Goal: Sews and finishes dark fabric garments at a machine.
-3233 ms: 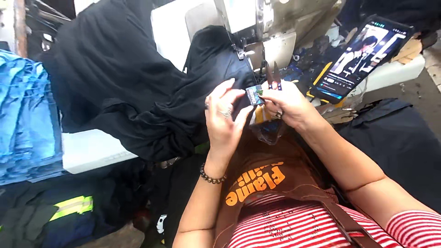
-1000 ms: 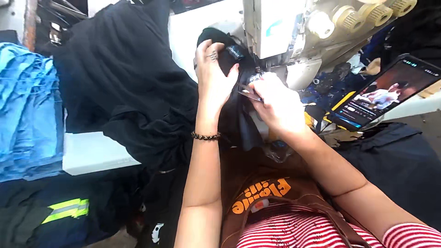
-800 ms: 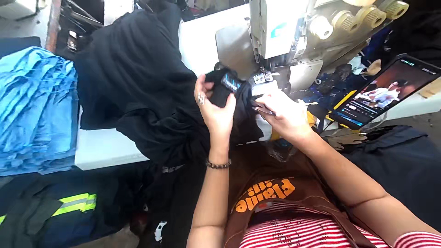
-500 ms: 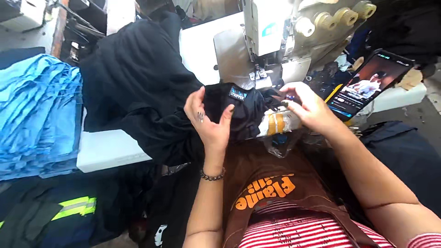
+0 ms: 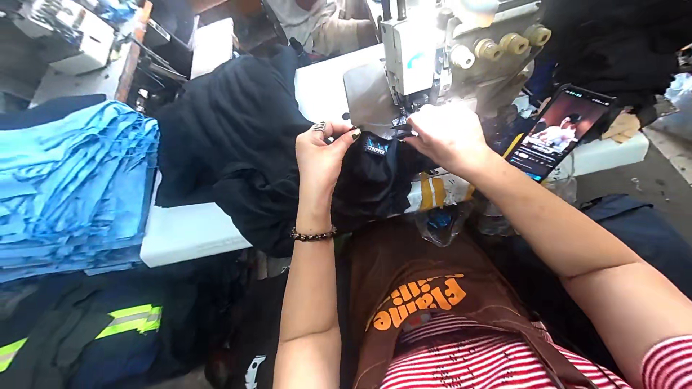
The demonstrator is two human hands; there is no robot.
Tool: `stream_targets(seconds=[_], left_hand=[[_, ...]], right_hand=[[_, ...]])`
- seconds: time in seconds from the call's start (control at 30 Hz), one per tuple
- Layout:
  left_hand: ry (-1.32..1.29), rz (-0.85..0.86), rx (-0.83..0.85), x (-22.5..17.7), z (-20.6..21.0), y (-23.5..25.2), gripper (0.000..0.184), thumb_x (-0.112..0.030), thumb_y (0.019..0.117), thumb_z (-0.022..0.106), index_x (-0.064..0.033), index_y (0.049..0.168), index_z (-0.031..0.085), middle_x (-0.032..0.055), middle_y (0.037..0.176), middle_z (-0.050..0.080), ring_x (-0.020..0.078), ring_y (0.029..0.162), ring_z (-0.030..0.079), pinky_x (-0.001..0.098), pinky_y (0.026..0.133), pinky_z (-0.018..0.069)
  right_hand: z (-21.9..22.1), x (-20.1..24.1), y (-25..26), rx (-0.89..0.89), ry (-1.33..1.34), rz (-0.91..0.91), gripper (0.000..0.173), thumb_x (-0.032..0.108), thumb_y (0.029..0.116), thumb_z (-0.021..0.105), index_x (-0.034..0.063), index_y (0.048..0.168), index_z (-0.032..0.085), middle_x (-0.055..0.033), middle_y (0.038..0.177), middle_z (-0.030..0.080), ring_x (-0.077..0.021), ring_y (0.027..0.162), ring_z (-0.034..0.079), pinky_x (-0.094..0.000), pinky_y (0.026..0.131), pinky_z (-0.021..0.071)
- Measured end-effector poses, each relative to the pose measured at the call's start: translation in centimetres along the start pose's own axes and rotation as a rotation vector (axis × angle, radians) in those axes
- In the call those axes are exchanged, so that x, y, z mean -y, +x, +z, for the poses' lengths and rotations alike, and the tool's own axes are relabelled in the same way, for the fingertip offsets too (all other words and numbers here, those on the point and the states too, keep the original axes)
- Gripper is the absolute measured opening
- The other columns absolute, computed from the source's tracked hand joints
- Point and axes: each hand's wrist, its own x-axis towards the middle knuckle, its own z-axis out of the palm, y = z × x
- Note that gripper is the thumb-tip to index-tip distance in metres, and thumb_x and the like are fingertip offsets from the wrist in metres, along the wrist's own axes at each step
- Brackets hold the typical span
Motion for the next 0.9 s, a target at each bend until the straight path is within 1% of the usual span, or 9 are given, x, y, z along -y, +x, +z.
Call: stream_targets(seconds=[0.07, 0.17, 0.4, 0.6, 0.7, 0.73, 0.77, 0.83, 0.9], left_hand=[[-0.044, -0.045, -0.066, 0.6, 0.2, 1.4, 0.009, -0.008, 0.0864, 0.080, -0.0059, 0.095, 0.076, -0.0003, 0.094, 0.075, 0.0036, 0.088, 0.069, 0.0234, 0.081, 0.0571], [-0.053, -0.004, -0.078, 0.0, -0.4, 2.3, 0.007, -0.010, 0.0886, 0.077, -0.0054, 0.094, 0.075, 0.0038, 0.110, 0.073, 0.0085, 0.105, 0.067, 0.0273, 0.092, 0.0552], [-0.009, 0.086, -0.052, -2.1, -1.0, 3.3, 0.008, -0.013, 0.0875, 0.078, -0.0062, 0.088, 0.073, 0.0060, 0.123, 0.068, 0.0090, 0.116, 0.062, 0.0263, 0.096, 0.0517], [-0.012, 0.148, -0.002, -2.4, -0.4, 3.0, 0.008, -0.012, 0.0855, 0.080, -0.0087, 0.089, 0.074, 0.0062, 0.129, 0.063, 0.0101, 0.116, 0.059, 0.0262, 0.096, 0.0502], [-0.306, 0.406, 0.195, -2.2, -2.1, 2.2, 0.011, -0.018, 0.0955, 0.070, -0.0085, 0.090, 0.073, 0.0084, 0.131, 0.064, 0.0194, 0.125, 0.058, 0.0361, 0.105, 0.0492], [-0.525, 0.482, 0.312, -2.2, -3.3, 1.7, 0.026, -0.034, 0.1012, 0.061, -0.0134, 0.091, 0.074, 0.0065, 0.132, 0.066, 0.0227, 0.129, 0.058, 0.0410, 0.110, 0.0472], [-0.755, 0.508, 0.390, -2.2, -4.4, 0.8, 0.047, -0.057, 0.0985, 0.052, -0.0181, 0.087, 0.074, 0.0025, 0.118, 0.071, 0.0217, 0.121, 0.063, 0.0425, 0.109, 0.0494], [-1.189, 0.498, 0.408, -1.5, -7.1, -0.5, 0.064, -0.073, 0.0903, 0.046, -0.0162, 0.071, 0.069, -0.0017, 0.069, 0.066, 0.0168, 0.073, 0.069, 0.0396, 0.076, 0.0599], [-1.270, 0.471, 0.340, 2.0, -9.8, 0.6, 0.054, -0.063, 0.0946, 0.052, -0.0160, 0.086, 0.076, -0.0023, 0.072, 0.070, 0.0166, 0.072, 0.070, 0.0417, 0.077, 0.0608]], right_hand=[[0.3, 0.2, 0.7, 0.055, 0.054, -0.026, 0.025, 0.023, 0.1025, 0.059, 0.0017, 0.091, 0.066, -0.0178, 0.079, 0.065, -0.0392, 0.069, 0.067, -0.0552, 0.055, 0.0508], [-0.4, 0.5, 1.5, 0.082, 0.282, 0.098, 0.024, 0.029, 0.1006, 0.062, 0.0068, 0.099, 0.072, -0.0119, 0.087, 0.072, -0.0307, 0.077, 0.071, -0.0534, 0.065, 0.0540], [-2.8, 1.5, 5.1, 0.287, 0.788, 0.375, 0.027, 0.037, 0.0908, 0.073, 0.0123, 0.102, 0.073, 0.0010, 0.088, 0.071, -0.0091, 0.077, 0.066, -0.0369, 0.073, 0.0541], [-2.1, 2.7, 6.4, 0.330, 0.806, 0.371, 0.025, 0.035, 0.0909, 0.075, 0.0118, 0.100, 0.073, -0.0006, 0.086, 0.071, -0.0118, 0.077, 0.066, -0.0412, 0.075, 0.0544], [-2.1, 2.8, 5.6, 0.224, 0.748, 0.336, 0.021, 0.032, 0.0947, 0.071, 0.0115, 0.098, 0.073, -0.0013, 0.085, 0.070, -0.0132, 0.077, 0.065, -0.0427, 0.074, 0.0536], [-2.2, 2.4, 4.8, 0.145, 0.768, 0.365, 0.020, 0.030, 0.0967, 0.068, 0.0102, 0.099, 0.072, -0.0006, 0.085, 0.069, -0.0096, 0.075, 0.064, -0.0361, 0.073, 0.0540], [-2.4, 2.1, 3.8, 0.058, 0.829, 0.453, 0.017, 0.026, 0.0979, 0.066, 0.0097, 0.098, 0.071, 0.0023, 0.083, 0.068, -0.0033, 0.071, 0.060, -0.0259, 0.067, 0.0516], [-2.8, 1.3, 0.8, -0.020, 0.993, 0.702, 0.017, 0.023, 0.1007, 0.062, 0.0083, 0.107, 0.065, 0.0044, 0.082, 0.060, 0.0005, 0.061, 0.049, -0.0180, 0.055, 0.0425], [-1.8, 0.6, -3.7, 0.014, 1.049, 0.833, 0.024, 0.025, 0.1011, 0.060, 0.0072, 0.117, 0.060, 0.0027, 0.082, 0.054, -0.0028, 0.058, 0.046, -0.0219, 0.052, 0.0424]])
